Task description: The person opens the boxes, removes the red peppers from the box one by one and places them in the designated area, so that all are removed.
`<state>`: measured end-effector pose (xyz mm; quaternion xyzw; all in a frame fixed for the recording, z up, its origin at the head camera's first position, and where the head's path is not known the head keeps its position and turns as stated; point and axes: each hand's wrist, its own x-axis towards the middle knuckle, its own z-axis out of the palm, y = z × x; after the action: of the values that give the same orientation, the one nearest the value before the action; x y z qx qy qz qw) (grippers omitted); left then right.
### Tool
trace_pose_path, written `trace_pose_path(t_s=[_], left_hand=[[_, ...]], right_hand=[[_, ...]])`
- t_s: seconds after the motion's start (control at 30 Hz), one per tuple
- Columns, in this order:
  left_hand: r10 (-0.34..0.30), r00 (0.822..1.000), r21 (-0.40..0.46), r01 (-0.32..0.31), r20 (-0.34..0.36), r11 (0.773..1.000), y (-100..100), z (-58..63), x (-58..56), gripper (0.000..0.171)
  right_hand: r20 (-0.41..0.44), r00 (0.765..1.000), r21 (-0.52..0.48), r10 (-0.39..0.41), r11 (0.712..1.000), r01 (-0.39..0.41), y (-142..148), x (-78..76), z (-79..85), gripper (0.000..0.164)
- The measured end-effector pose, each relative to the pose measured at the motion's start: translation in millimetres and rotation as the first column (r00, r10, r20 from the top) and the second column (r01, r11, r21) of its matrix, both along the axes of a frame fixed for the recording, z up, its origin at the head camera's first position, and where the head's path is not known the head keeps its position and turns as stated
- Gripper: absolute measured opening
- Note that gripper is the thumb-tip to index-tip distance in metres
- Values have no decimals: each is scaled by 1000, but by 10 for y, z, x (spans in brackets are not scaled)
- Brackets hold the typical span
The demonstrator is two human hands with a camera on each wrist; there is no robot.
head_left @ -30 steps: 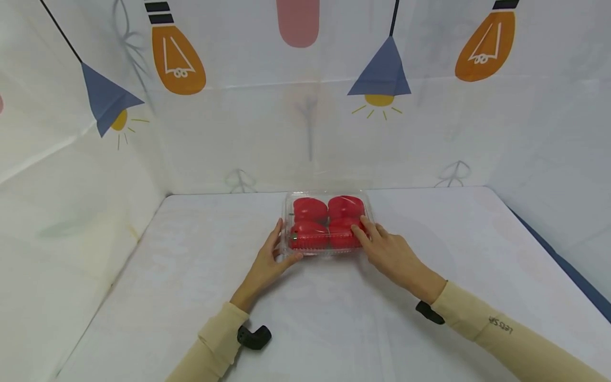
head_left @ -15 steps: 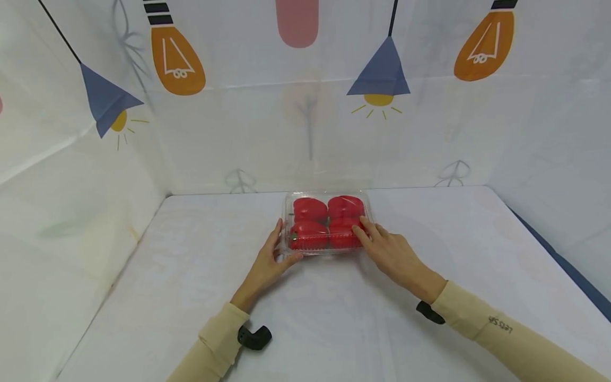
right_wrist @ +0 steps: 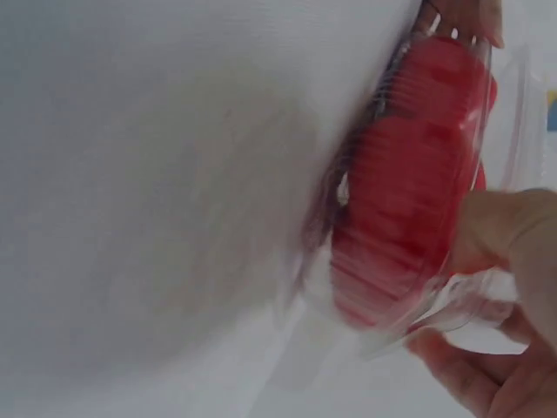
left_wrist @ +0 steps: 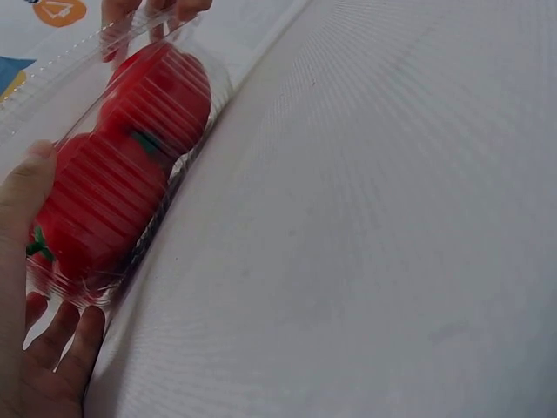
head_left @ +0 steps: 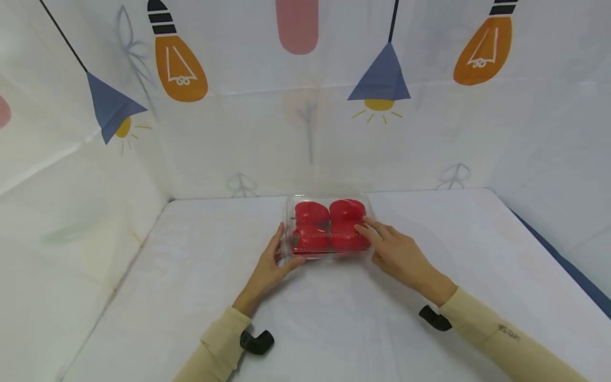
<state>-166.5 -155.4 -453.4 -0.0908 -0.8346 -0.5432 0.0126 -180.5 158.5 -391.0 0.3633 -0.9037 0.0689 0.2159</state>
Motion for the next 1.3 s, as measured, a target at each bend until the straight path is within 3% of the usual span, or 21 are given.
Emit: trace_pose_path(t_s=[0.2,0.33,0.43,0.53,0.63,0.83,0.97,1.07,1.2,1.3], left_hand=[[16,1000,10,-16,16,1000,10,-5,4,95],[18,999,3,-18,28,1000,27,3,5,94],[13,999,1,-13,42,1000,61,76,39,93],[-3,999,8,2,44,1000,98,202,99,91],[-21,999,23,20,30,1000,122,319,155,88],[-17,1000,8,17,-1,1000,113,368,173,90],[-15,1000,22,15,1,1000,86,322,149,91],[-14,1000,39,14,-6,999,65,203,96,92],[-5,1000,37,6,-23,999,35,18,15,95],[-9,999,37,10,-33,999,24,-27,-7,95]], right_hand=[[47,995,-210,85,975,-73,110,-87,-108,62],[132,982,-338,132,938,-81,157,-143,-150,60],[170,973,-413,153,908,-70,186,-167,-134,62],[192,965,-497,181,865,-63,202,-191,-90,67],[206,954,-595,218,802,-55,190,-231,-31,71],[211,927,-726,310,684,-63,131,-384,88,69],[218,906,-789,362,612,-55,100,-498,141,66],[237,893,-825,384,565,-24,90,-573,154,62],[292,872,-846,393,532,44,80,-657,199,57],[325,852,-857,410,508,83,67,-709,239,56]])
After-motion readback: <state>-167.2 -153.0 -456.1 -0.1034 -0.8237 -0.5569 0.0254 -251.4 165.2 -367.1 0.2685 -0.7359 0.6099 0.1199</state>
